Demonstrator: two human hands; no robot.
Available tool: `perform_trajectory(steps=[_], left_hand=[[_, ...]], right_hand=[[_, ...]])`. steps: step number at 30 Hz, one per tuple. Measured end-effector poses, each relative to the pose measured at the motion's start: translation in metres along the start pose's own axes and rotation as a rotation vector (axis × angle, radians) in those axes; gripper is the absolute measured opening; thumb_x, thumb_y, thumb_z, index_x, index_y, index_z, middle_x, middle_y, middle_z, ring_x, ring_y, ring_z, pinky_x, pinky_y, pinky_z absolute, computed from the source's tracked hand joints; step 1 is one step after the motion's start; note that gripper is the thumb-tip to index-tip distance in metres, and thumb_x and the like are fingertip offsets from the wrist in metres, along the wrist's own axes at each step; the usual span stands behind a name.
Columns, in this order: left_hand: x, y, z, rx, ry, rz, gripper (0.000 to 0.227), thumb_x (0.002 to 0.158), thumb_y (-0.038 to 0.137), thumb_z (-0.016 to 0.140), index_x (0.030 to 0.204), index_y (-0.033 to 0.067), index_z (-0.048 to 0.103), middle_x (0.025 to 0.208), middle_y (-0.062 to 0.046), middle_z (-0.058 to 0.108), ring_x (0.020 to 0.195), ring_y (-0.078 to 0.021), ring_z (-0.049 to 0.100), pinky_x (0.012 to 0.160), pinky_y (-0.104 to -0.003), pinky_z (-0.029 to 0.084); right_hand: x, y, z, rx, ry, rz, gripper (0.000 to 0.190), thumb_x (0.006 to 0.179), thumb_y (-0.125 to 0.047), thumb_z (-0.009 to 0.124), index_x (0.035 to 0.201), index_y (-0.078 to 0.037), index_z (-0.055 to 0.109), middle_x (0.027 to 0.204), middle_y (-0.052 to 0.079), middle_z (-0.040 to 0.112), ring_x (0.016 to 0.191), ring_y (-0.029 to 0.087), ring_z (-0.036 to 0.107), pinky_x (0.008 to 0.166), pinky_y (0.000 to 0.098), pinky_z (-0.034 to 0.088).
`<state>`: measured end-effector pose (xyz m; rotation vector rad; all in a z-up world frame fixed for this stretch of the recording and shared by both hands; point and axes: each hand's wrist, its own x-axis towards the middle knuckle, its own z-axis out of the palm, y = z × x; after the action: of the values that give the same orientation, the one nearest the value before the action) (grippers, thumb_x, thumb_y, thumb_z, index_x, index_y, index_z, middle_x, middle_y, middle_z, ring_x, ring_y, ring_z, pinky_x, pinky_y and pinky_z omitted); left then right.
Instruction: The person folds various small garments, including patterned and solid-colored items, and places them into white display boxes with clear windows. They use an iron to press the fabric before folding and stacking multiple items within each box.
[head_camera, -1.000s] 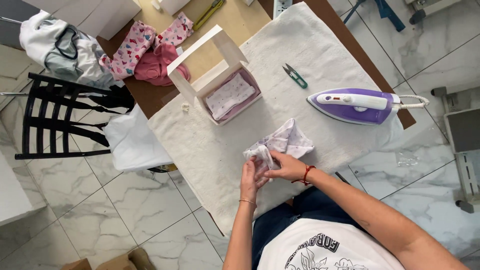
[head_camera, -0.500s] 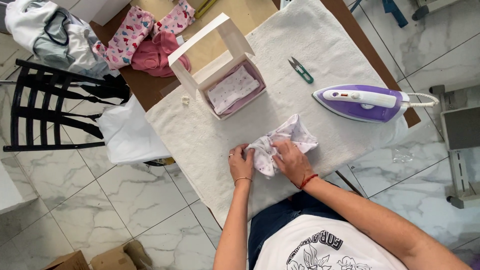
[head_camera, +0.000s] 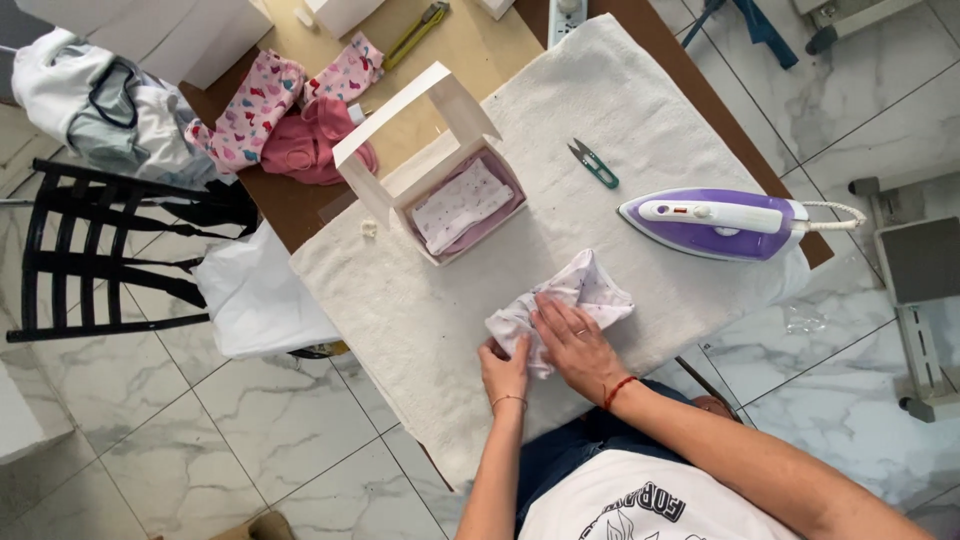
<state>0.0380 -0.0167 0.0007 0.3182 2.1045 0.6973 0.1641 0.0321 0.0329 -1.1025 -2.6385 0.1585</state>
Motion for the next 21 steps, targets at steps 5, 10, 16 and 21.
perform_trajectory(steps=[5, 10, 16, 21], left_hand=[[-0.002, -0.009, 0.023, 0.064, -0.003, -0.037, 0.062, 0.061, 0.040, 0.071, 0.109, 0.0081, 0.048, 0.104, -0.020, 0.057, 0.102, -0.0345, 0.053, 0.087, -0.042, 0.044], [-0.019, 0.014, 0.059, -0.133, 0.037, 0.182, 0.045, 0.064, 0.020, 0.067, 0.100, 0.0091, 0.042, 0.088, -0.018, 0.056, 0.084, -0.0337, 0.058, 0.066, -0.039, 0.048], [-0.041, 0.067, 0.068, -0.395, -0.438, 0.174, 0.053, 0.086, 0.042, 0.045, 0.123, 0.0052, 0.039, 0.113, -0.019, 0.049, 0.095, -0.0255, 0.054, 0.070, -0.030, 0.050], [-0.024, 0.041, 0.065, -0.222, -0.091, 0.241, 0.051, 0.068, 0.014, 0.066, 0.115, 0.0063, 0.046, 0.103, -0.015, 0.054, 0.096, -0.0267, 0.055, 0.082, -0.033, 0.046]], right_hand=[[-0.012, 0.017, 0.031, 0.134, -0.108, -0.081, 0.066, 0.072, -0.024, 0.057, 0.130, -0.007, 0.031, 0.136, 0.011, 0.030, 0.125, 0.024, 0.029, 0.103, 0.0442, 0.015], [-0.005, 0.053, 0.020, 1.192, -0.106, 0.817, 0.027, 0.083, -0.018, 0.053, 0.108, -0.011, 0.062, 0.107, 0.009, 0.061, 0.106, 0.019, 0.052, 0.092, 0.0343, 0.038], [0.018, 0.089, -0.037, 1.255, -0.322, 0.985, 0.053, 0.076, -0.025, 0.064, 0.122, -0.004, 0.048, 0.113, 0.020, 0.056, 0.108, 0.027, 0.052, 0.092, 0.0366, 0.039], [-0.008, 0.111, 0.026, 1.342, -0.390, 0.973, 0.054, 0.072, -0.012, 0.066, 0.123, -0.012, 0.048, 0.101, 0.009, 0.064, 0.089, 0.014, 0.060, 0.076, 0.0262, 0.048]])
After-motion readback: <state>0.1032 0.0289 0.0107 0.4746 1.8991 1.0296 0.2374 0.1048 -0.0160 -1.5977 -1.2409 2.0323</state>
